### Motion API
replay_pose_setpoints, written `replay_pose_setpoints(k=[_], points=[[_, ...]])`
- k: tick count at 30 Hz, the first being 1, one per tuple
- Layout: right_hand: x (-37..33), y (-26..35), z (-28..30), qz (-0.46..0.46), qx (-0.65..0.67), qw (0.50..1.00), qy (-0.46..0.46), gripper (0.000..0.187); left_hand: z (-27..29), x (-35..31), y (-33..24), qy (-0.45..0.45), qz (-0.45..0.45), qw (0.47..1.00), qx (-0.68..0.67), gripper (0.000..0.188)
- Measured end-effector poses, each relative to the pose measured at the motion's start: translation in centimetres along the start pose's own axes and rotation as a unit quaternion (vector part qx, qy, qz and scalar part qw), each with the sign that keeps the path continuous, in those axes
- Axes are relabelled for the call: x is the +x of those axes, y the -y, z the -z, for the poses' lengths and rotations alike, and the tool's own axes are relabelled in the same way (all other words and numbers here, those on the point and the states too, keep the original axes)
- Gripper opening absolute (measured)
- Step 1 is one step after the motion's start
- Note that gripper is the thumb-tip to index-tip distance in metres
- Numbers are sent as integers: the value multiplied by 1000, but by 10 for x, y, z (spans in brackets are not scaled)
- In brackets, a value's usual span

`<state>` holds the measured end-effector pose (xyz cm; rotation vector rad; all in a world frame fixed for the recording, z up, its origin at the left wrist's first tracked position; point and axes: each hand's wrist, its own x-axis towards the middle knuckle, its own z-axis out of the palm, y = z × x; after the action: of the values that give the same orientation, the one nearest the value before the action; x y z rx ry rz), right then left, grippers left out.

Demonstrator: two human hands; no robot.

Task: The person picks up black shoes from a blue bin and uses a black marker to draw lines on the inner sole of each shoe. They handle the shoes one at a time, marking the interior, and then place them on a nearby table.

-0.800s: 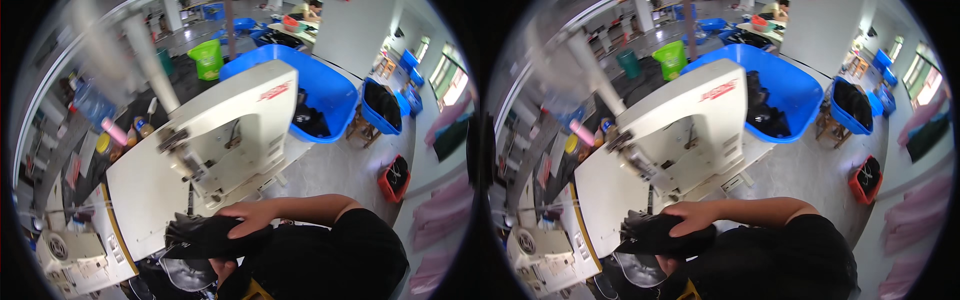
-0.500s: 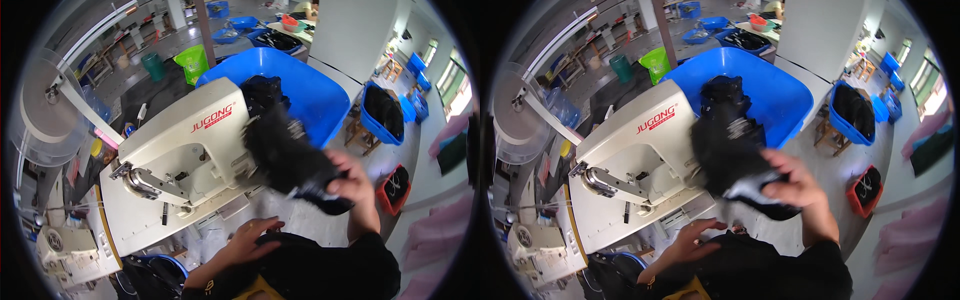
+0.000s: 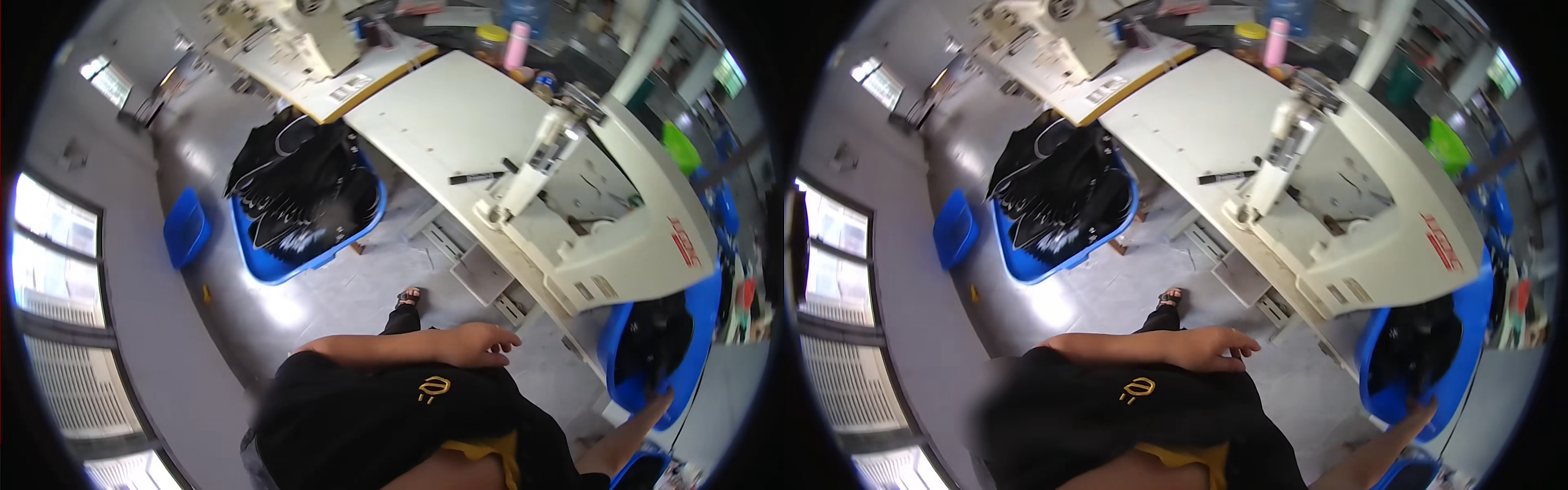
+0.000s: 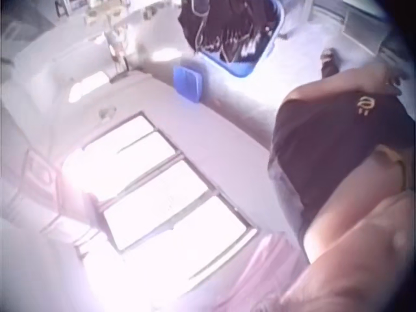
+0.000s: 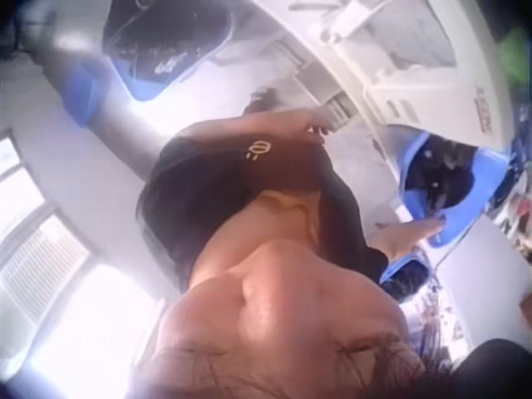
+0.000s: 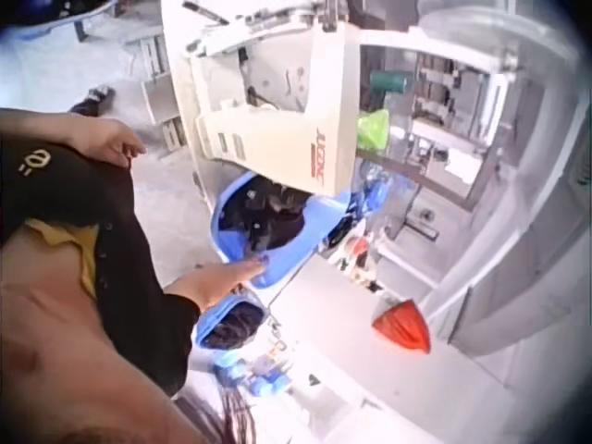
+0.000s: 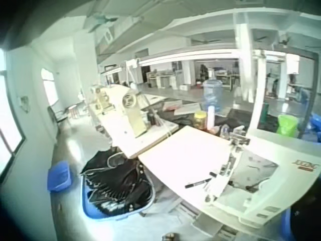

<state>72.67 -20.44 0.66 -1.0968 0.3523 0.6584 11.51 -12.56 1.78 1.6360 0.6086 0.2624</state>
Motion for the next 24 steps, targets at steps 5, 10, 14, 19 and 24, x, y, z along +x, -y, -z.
replay_pose_setpoints(k=[5,10,14,19,24], points=[[-68,-35,-47,177,-249,947,-100,36,36,-65,38,-167,43,985,-31,44],[-148,-125,-87,644,-344,676,-100,35,132,-140,83,-402,83,911,50,45],[-223,-271,-134,584,-324,688,284,18,269,-219,132,-634,53,751,175,41],[-353,-507,-261,255,-441,644,570,27,431,-317,214,-732,235,586,254,37],[-463,-684,-372,-83,-509,640,569,52,491,-335,301,-443,427,788,-30,84]])
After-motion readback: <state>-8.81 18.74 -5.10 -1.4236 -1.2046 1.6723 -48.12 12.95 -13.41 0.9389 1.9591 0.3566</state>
